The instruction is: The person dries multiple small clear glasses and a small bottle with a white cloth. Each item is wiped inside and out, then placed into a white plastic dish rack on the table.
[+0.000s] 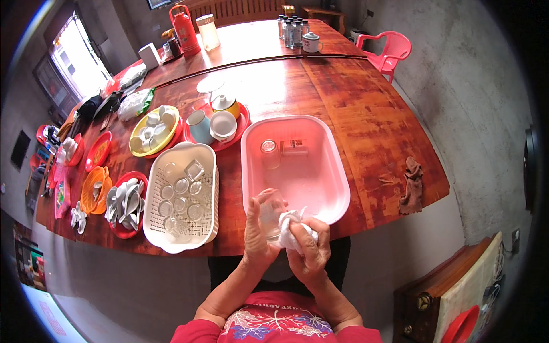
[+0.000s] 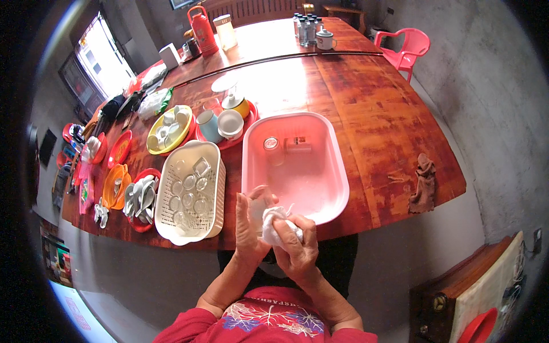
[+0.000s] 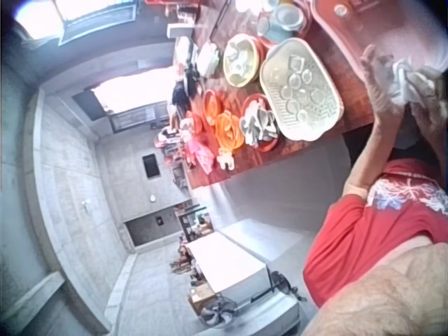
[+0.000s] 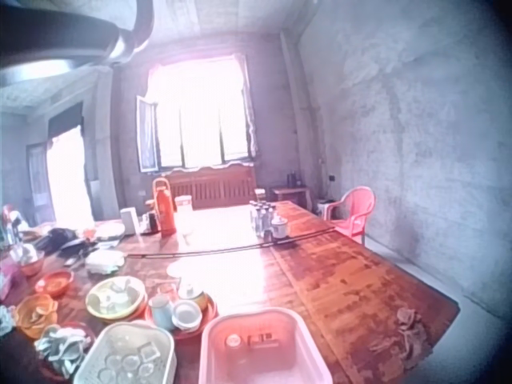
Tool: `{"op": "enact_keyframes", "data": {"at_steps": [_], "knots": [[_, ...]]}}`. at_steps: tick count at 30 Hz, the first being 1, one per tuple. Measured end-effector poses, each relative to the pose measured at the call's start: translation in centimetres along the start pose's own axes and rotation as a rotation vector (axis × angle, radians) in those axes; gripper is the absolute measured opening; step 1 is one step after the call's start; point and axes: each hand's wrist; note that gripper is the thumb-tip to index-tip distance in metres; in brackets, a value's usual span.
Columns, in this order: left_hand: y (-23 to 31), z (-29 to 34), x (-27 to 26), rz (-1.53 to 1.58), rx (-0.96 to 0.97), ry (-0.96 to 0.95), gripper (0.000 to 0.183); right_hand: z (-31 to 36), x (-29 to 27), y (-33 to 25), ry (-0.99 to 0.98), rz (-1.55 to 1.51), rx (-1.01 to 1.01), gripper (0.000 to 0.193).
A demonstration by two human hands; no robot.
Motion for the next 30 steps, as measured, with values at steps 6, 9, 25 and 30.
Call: {"op": "enact_keyframes", "data": {"at_steps": [6,9,25,30], "knots": [[0.0,0.6,-0.6,-0.208,0.001,-0.107,0.059,-2.2,0.2,-0.1,-0.131,-0.021,0.0,0.037],[-0.4,0.8,-0.3,-0.18,-0.008,-0.091,0.062,-2.8,1.3,0.7,-0.001,-0.149,0.188,0.03],[0.1,-1.1,-1.6,0.159,-0.159,-0.062,0.064,0.1,0.0,1.0,-0.124,-0.19,0.29,0.04],[1.0,0.7,0.5,0.069,-0.217,-0.237,0.064,-1.7,-1.3,0.2,-0.117,-0.158,0.044,0.043]]}}
Point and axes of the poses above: each hand's wrist, its own z-axis away from the middle knuckle, its own x-axis out of the palm, y = z × x, and after that the axes turned 5 degrees about z, right-handed
